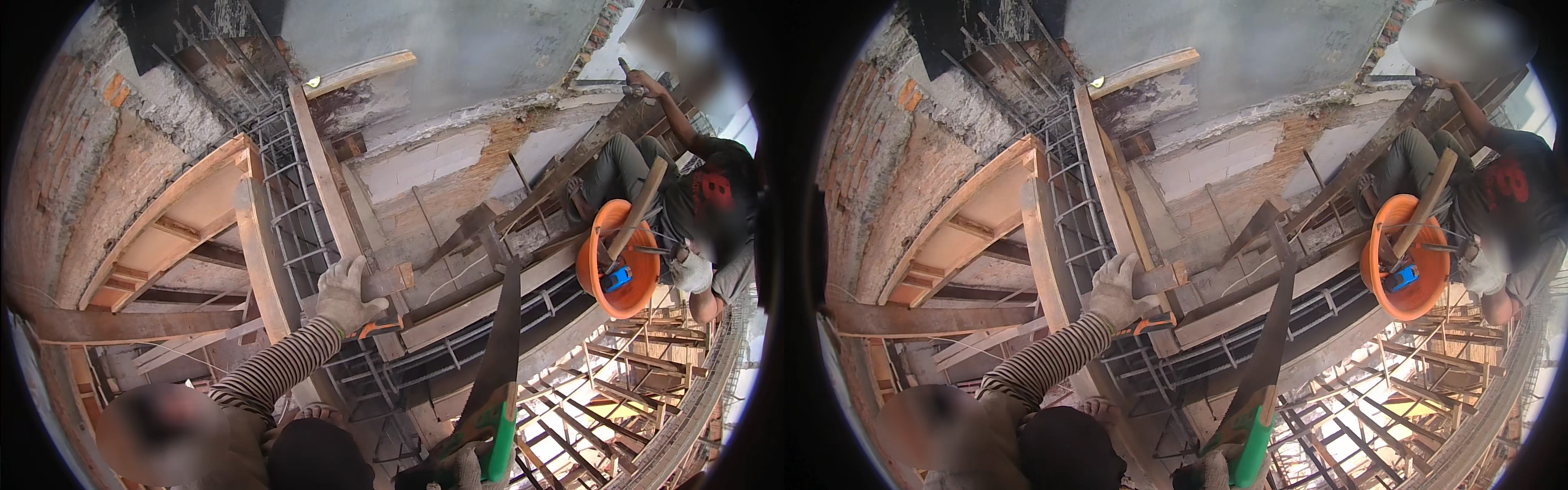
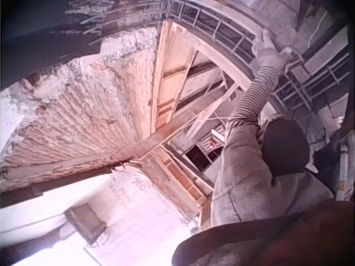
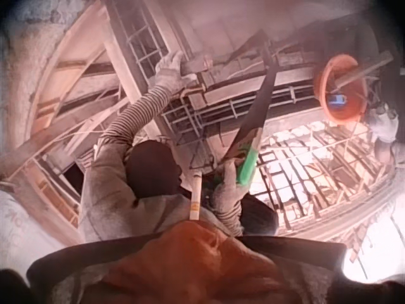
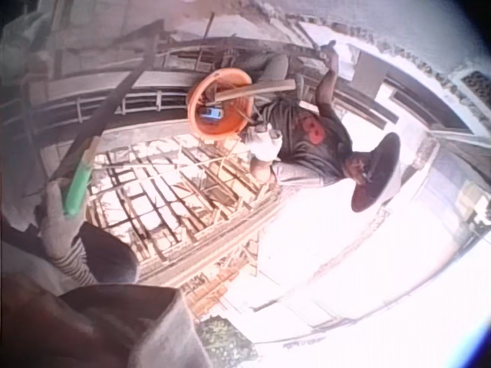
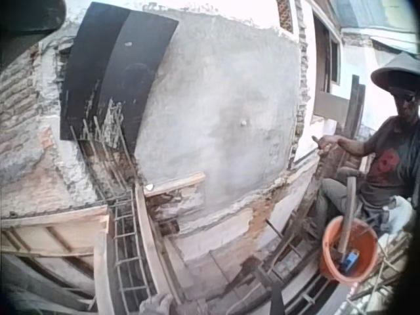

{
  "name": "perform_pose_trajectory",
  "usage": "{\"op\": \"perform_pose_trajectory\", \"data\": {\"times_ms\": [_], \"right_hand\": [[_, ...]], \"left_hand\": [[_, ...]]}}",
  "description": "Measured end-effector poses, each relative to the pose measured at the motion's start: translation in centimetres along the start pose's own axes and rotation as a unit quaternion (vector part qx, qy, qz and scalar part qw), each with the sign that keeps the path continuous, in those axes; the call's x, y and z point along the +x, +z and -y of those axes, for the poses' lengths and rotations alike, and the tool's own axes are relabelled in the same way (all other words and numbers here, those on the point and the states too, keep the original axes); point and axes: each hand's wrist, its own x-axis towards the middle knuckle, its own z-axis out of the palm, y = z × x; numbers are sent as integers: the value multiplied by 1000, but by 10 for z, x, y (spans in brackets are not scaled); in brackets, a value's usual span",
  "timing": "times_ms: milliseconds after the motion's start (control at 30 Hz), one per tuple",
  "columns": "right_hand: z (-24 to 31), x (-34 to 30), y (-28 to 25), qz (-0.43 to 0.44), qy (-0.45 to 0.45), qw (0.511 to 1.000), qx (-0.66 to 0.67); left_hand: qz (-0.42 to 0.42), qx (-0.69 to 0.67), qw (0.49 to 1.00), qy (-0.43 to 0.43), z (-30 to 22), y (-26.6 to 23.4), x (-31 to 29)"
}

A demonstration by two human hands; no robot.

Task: The person measures a piece of wood with a tape measure, marks it with a pencil, and then saws the wood using a hand saw while working on a construction site frame.

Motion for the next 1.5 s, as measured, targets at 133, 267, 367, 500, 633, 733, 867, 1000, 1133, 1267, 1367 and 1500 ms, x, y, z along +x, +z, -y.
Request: {"op": "perform_pose_trajectory", "data": {"times_ms": [133,267,367,500,633,733,867,1000,1133,1267,1367,1500], "right_hand": [[-38,18,2,-5,-74,994,-80],[-53,27,8,-10,-83,990,-114],[-53,26,24,4,-163,972,-167],[-62,36,20,79,-112,982,-131],[-37,42,48,138,-196,934,-266],[-17,40,75,111,-228,927,-278],[-15,49,88,111,-347,877,-314],[-10,75,81,124,-384,808,-430],[-13,83,75,111,-393,804,-432],[-6,90,94,150,-382,775,-481],[-13,96,94,170,-437,707,-529],[-19,93,112,134,-370,772,-499]], "left_hand": [[41,-21,998,30,38,42,9],[-38,-5,998,47,61,32,55],[-49,-13,998,30,70,11,76],[-108,-121,987,-7,75,22,92],[-80,-102,985,-114,57,25,108],[-47,-89,988,-117,50,20,111],[-35,-86,989,-116,67,6,110],[-51,-97,980,-166,63,13,111],[-35,-143,967,-208,58,14,117],[35,-104,980,-165,66,5,123],[-40,-54,986,-150,66,20,125],[62,-89,984,-143,68,-3,123]]}}
